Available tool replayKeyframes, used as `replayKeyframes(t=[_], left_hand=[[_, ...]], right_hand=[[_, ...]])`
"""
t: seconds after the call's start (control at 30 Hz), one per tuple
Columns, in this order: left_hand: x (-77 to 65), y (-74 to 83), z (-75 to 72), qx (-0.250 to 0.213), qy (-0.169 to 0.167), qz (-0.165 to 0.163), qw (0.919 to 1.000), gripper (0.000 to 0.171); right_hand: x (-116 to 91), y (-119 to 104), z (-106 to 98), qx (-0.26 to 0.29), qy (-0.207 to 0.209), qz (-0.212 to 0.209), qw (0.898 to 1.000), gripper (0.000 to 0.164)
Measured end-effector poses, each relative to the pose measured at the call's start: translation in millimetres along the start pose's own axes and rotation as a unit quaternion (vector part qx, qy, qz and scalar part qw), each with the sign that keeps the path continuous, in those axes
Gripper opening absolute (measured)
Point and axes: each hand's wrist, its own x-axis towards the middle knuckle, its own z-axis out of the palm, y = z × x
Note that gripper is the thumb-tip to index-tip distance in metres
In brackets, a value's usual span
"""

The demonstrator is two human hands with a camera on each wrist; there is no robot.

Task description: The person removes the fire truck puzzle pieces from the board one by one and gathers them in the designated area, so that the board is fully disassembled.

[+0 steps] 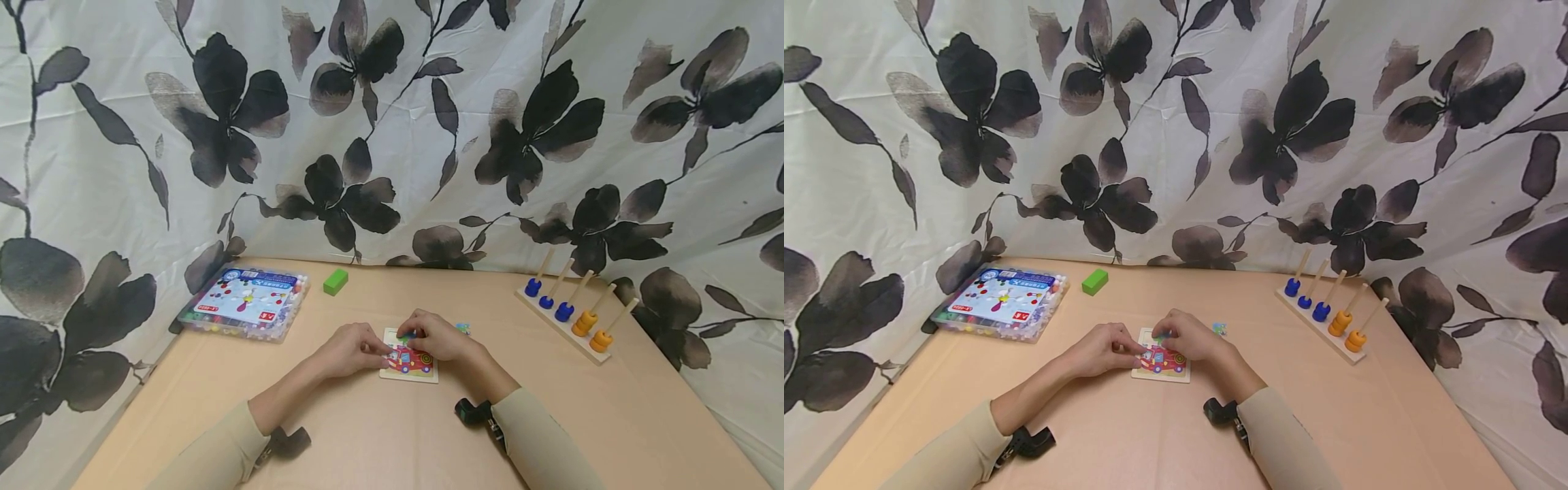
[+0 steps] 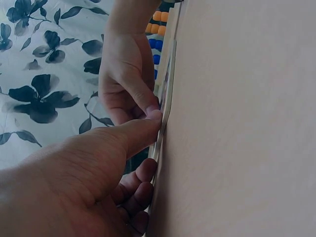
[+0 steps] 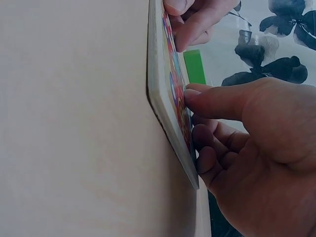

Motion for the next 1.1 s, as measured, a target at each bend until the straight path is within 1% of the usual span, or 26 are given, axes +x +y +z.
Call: replayKeyframes(t=[0.23, 0.33, 0.37, 0.5, 0.7, 0.83, 0.93, 1.1], left_hand=[[0.0, 0.2, 0.0, 0.001, 0.000, -0.005, 1.0000, 0.021], [0.2, 0.0, 0.3, 0.002, 0.002, -0.002, 1.0000, 0.021], [0.2, -0.1, 0.6, 0.003, 0.004, 0.001, 1.0000, 0.021], [0.5, 0.5, 0.2, 0.003, 0.003, -0.003, 1.0000, 0.021], [1.0, 0.8, -0.3, 0.000, 0.001, -0.003, 1.0000, 0.020], [1.6, 0.2, 0.2, 0.002, 0.001, -0.005, 1.0000, 0.020], [2.2, -0.3, 1.0, 0.006, 0.002, 0.000, 1.0000, 0.020], [2.1, 0.1, 0.9, 0.003, 0.004, 0.002, 1.0000, 0.021]], right_hand=[[1.1, 0.8, 0.5, -0.009, 0.001, 0.008, 1.000, 0.018], [1.5, 0.2, 0.5, -0.013, 0.001, 0.009, 1.000, 0.018], [1.6, 0.0, 0.5, -0.013, 0.002, 0.006, 1.000, 0.018], [1.7, -0.6, 0.1, -0.011, 0.005, -0.002, 1.000, 0.018], [0.9, -0.3, -0.9, 0.004, 0.012, 0.001, 1.000, 0.020], [0.9, 0.0, -2.0, 0.008, 0.015, -0.010, 1.000, 0.020], [0.9, 0.8, -2.9, 0.007, 0.018, -0.020, 1.000, 0.020], [-0.4, 1.6, -5.1, 0.016, 0.024, -0.021, 0.999, 0.021]])
